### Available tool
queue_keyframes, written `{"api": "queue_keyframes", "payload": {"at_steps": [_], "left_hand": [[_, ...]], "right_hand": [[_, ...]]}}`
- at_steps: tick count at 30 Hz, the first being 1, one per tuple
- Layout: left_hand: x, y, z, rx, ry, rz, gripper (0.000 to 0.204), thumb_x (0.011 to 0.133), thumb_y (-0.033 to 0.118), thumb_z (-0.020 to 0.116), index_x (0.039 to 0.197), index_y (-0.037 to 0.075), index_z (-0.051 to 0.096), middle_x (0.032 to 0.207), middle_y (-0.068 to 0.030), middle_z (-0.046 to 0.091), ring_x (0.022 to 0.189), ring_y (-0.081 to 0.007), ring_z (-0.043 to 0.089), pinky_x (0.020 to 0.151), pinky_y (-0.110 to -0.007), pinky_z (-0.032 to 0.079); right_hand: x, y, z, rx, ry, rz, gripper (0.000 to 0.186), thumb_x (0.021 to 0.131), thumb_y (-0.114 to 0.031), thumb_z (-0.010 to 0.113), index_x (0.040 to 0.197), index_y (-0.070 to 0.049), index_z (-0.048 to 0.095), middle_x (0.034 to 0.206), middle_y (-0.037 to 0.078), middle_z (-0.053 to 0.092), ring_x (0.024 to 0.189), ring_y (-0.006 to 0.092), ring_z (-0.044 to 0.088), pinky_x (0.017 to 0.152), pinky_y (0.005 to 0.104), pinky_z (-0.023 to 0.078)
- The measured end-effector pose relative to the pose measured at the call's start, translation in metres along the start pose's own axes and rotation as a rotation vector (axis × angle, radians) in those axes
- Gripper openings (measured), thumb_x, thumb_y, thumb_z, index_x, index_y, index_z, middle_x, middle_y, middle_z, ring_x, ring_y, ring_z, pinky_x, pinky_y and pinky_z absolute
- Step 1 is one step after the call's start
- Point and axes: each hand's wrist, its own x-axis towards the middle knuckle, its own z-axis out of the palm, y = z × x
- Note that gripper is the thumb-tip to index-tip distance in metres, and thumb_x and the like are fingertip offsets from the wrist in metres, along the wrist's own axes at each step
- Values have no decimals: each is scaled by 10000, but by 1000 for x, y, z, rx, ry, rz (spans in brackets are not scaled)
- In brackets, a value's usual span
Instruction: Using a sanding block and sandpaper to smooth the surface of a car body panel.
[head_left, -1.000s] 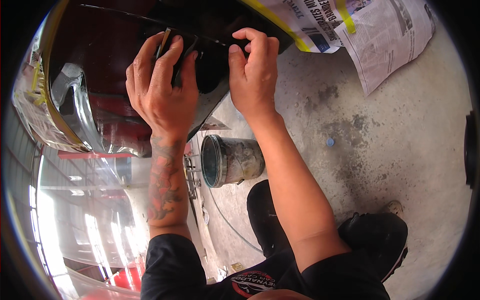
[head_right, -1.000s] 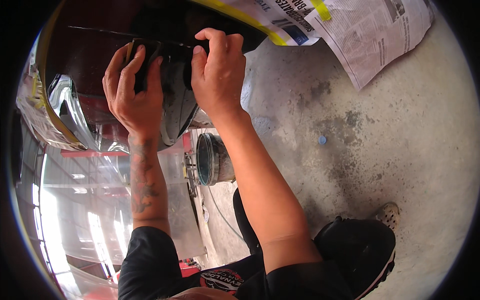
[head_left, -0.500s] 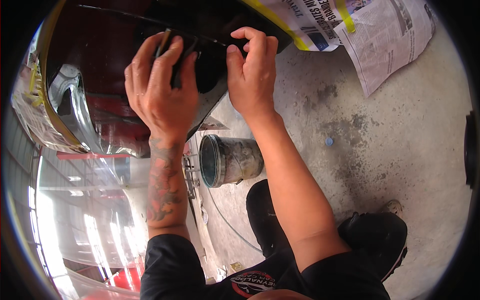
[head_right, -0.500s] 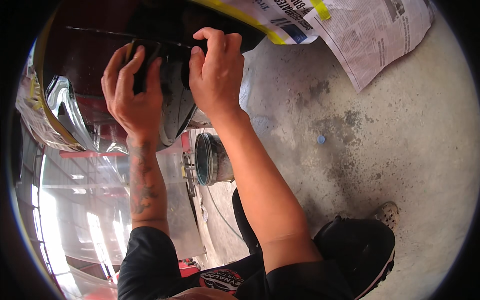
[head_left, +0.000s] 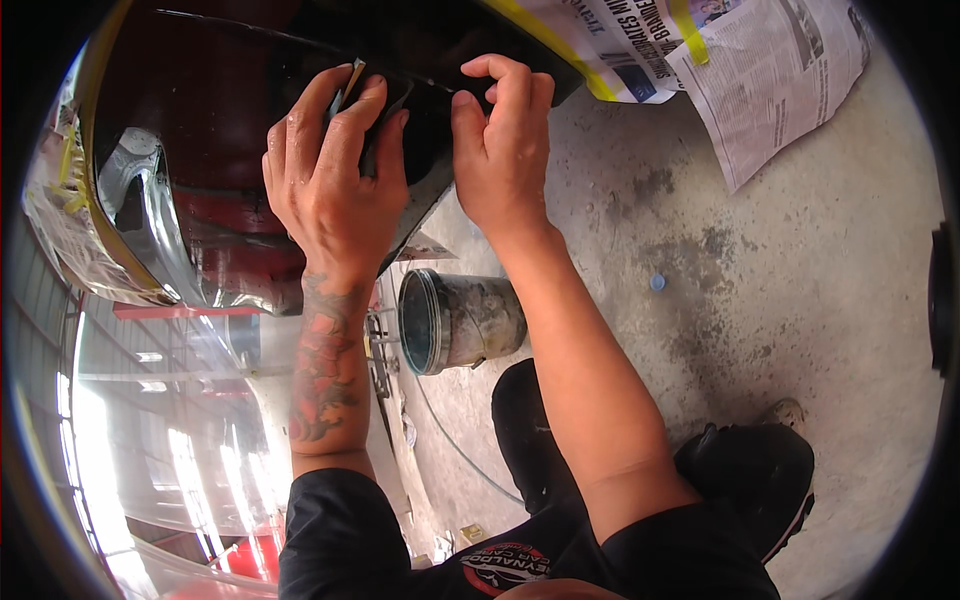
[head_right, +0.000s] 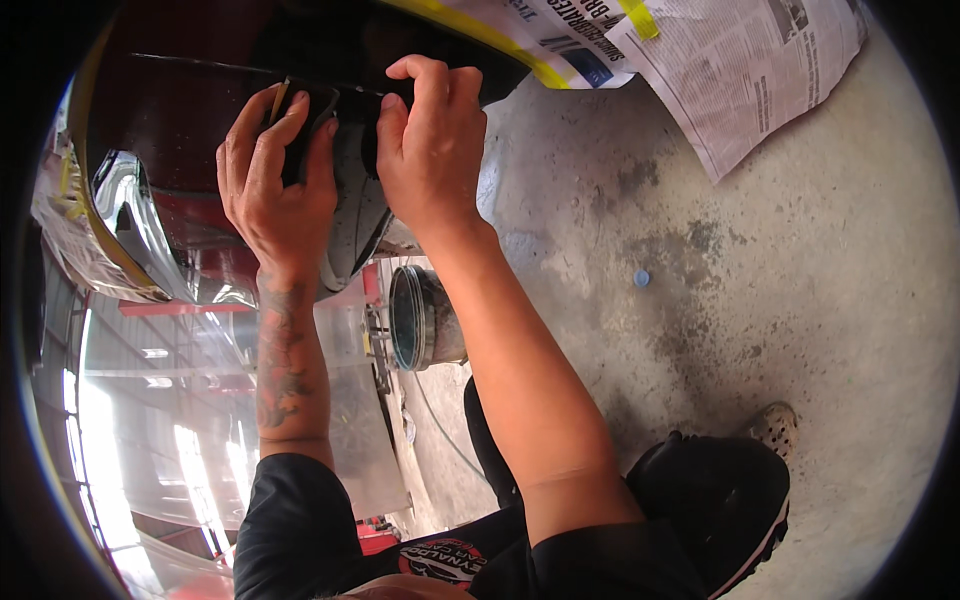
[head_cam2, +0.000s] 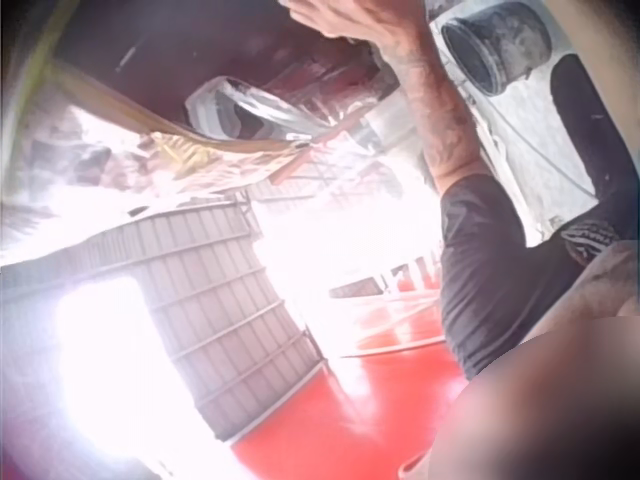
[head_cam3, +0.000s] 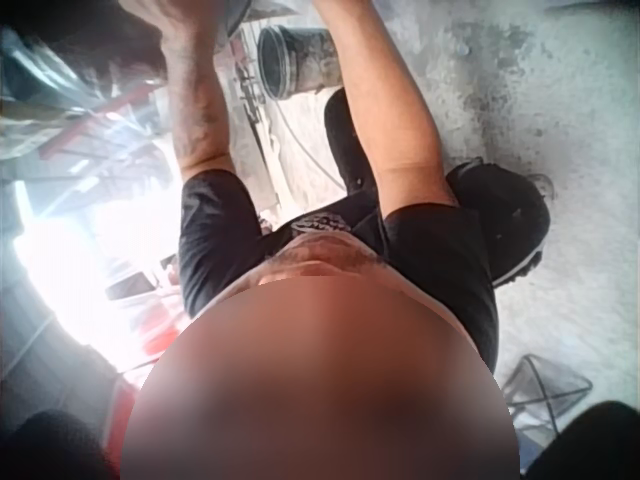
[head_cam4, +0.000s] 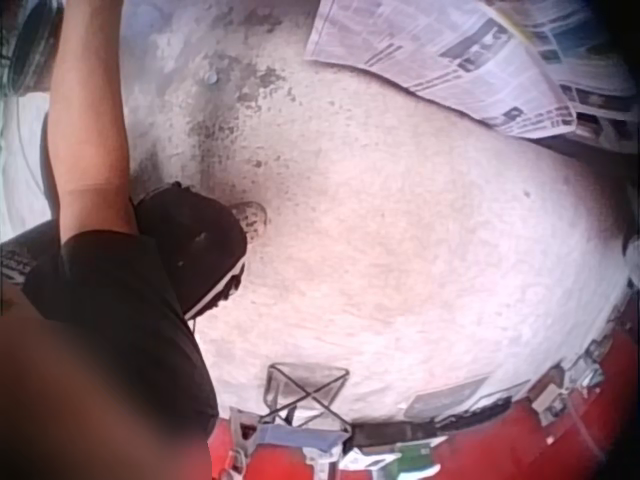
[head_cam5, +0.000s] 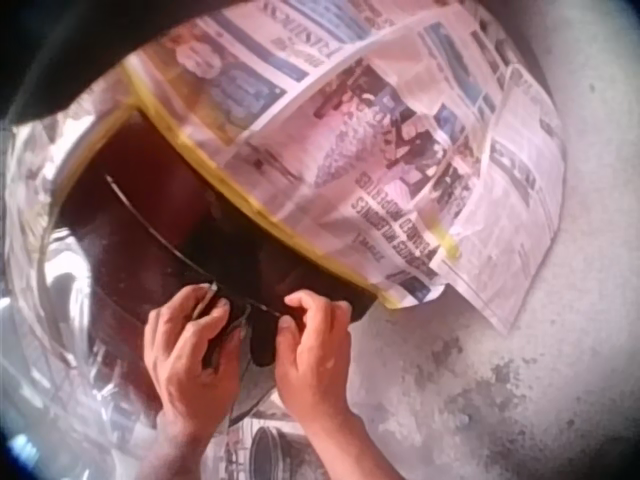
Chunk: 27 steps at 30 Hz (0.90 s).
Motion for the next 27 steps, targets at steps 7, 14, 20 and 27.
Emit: {"api": "queue_keyframes", "payload": {"at_steps": [7,14,20,27], "left_hand": [[0,-2,2,-21,54,-14,332,776,71,882,1094,103,792,1218,-79,724,1074,-262,686,890,-373,544],[7,-11,1,-13,139,0,323,782,57,882,1091,90,794,1221,-98,721,1118,-273,675,933,-382,558],[11,-16,-3,2,137,-7,322,788,48,884,1095,85,791,1238,-112,712,1138,-266,672,936,-386,563],[6,-7,-3,-1,36,-11,320,790,59,886,1094,94,791,1244,-112,711,1146,-267,673,943,-387,562]], "right_hand": [[1,1,0,-2,0,-21,339,907,-28,677,1211,-118,556,1073,157,529,878,345,587,756,457,467],[1,-1,2,-4,17,-34,348,898,-16,675,1208,-119,558,1060,155,534,877,341,583,755,456,464],[0,1,2,15,9,-30,354,896,-9,674,1209,-121,554,1057,153,531,866,331,580,743,448,460],[0,3,1,13,4,-21,347,900,-15,678,1205,-123,553,1051,148,528,851,328,583,738,439,460]]}}
